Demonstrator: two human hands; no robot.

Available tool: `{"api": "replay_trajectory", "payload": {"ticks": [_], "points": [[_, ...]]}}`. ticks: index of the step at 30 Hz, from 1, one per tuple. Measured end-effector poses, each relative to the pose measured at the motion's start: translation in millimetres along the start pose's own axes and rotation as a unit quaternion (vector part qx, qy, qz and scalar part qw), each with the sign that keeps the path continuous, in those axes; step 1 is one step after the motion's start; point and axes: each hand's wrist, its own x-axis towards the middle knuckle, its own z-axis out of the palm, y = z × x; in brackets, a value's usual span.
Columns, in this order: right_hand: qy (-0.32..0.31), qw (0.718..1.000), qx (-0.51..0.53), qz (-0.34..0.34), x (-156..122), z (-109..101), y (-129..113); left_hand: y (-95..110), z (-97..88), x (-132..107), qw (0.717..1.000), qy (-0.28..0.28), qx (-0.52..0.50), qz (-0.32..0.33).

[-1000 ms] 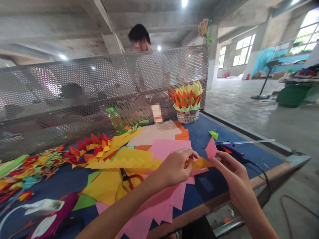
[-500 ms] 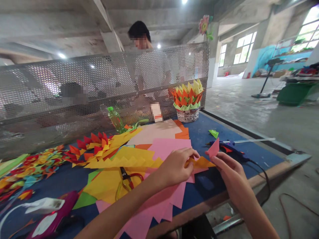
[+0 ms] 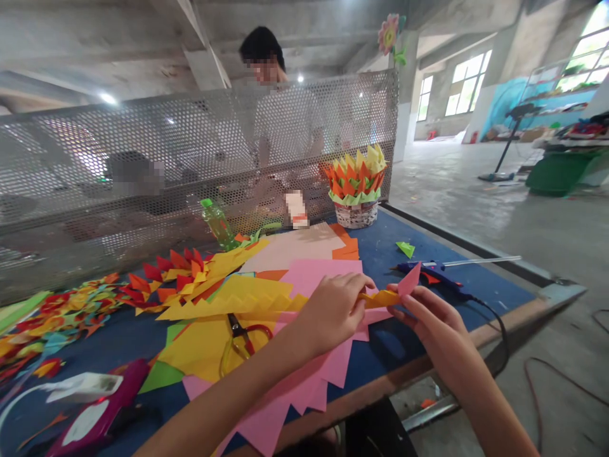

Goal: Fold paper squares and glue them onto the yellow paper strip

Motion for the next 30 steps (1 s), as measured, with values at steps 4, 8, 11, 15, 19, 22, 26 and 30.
{"api": "replay_trajectory", "payload": {"ticks": [4,8,11,15,19,22,26,30], "points": [[0.014,0.999,-0.018,-0.023,-3.1,3.3,-4.4,2.4,-0.5,-1.7,1.000,0.006,0.011,-0.001],[0.036,0.996,-0.059,-0.059,-4.9,12.3,-11.3,8.3,-7.3,-6.8,0.999,0.041,0.006,-0.029],[0.059,0.989,-0.097,-0.096,-12.2,23.9,-19.7,23.0,-13.2,-16.6,0.995,0.065,-0.029,-0.070],[0.085,0.974,-0.144,-0.151,-33.6,40.6,-30.7,53.3,-13.9,-35.2,0.986,0.033,-0.122,-0.107],[0.095,0.960,-0.173,-0.197,-53.7,50.1,-35.5,75.2,-13.9,-54.9,0.977,0.053,-0.162,-0.130],[0.085,0.959,-0.171,-0.209,-58.4,53.0,-35.0,78.0,-21.9,-63.8,0.981,0.139,-0.087,-0.102],[0.075,0.961,-0.166,-0.207,-56.0,55.2,-33.4,68.1,-45.4,-53.9,0.994,0.113,-0.002,-0.012],[0.070,0.964,-0.160,-0.198,-54.5,54.7,-34.2,51.7,-68.0,-27.1,0.972,-0.029,0.179,0.152]]}}
